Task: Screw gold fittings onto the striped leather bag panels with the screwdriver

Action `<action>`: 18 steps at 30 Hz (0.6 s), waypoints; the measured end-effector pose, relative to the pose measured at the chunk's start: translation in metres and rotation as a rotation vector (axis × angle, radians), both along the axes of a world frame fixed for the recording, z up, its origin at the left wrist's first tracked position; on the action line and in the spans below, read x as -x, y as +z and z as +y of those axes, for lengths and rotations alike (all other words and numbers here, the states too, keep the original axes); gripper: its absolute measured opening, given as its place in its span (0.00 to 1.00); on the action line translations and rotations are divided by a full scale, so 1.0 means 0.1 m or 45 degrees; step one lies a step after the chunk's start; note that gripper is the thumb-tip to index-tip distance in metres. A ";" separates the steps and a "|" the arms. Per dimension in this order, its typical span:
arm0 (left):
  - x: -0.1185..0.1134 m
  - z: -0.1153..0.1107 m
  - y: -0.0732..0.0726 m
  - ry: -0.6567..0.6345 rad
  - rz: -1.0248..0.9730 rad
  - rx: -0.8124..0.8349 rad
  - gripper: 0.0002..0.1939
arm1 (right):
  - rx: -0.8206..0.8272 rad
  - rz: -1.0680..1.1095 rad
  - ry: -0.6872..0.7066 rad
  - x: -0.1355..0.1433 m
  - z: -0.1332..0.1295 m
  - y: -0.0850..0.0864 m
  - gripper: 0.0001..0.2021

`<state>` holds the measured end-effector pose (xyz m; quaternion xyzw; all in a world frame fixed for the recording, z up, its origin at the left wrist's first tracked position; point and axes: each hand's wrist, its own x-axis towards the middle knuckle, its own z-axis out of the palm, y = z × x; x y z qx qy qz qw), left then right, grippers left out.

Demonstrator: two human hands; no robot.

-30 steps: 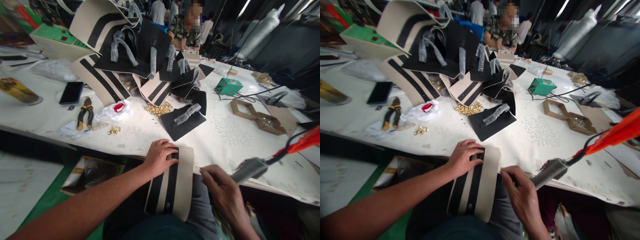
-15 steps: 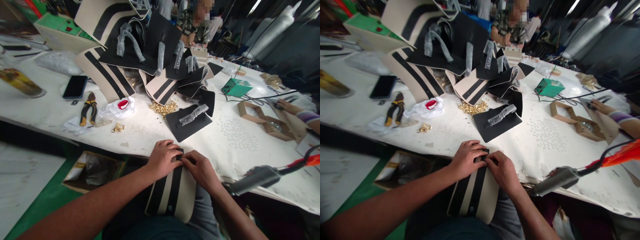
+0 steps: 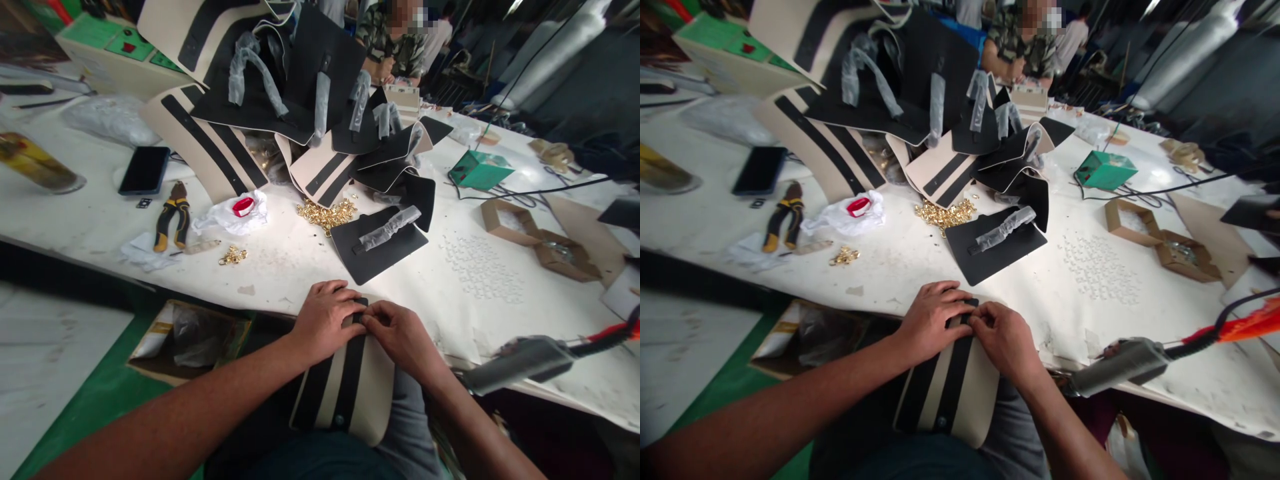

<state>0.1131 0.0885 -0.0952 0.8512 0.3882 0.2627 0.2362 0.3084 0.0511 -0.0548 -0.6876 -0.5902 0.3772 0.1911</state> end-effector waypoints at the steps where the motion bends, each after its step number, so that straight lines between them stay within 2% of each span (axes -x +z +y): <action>1: 0.00 0.00 0.01 0.003 0.002 0.003 0.16 | -0.040 0.018 -0.003 0.01 -0.02 -0.01 0.09; 4: 0.00 0.00 0.02 0.012 -0.010 0.011 0.16 | -0.231 0.122 -0.069 -0.01 -0.19 0.00 0.11; 6: 0.00 0.00 0.02 0.014 -0.023 0.015 0.17 | -0.388 0.150 -0.243 -0.05 -0.41 0.05 0.13; 9: 0.00 0.00 0.03 0.018 -0.038 0.015 0.16 | -0.553 0.022 -0.717 -0.17 -0.84 0.20 0.15; 11: -0.01 0.00 0.04 0.018 -0.038 0.013 0.16 | -0.591 -0.120 -1.082 -0.31 -1.10 0.29 0.17; 13: -0.01 0.00 0.05 0.013 -0.035 0.008 0.15 | -0.582 -0.238 -1.353 -0.49 -1.26 0.33 0.20; 15: -0.02 0.00 0.06 0.004 -0.027 0.002 0.15 | -0.572 -0.302 -1.451 -0.72 -1.32 0.28 0.24; 18: -0.01 -0.01 0.06 -0.004 -0.011 -0.011 0.15 | -0.426 -0.373 -1.310 -1.05 -1.26 0.10 0.29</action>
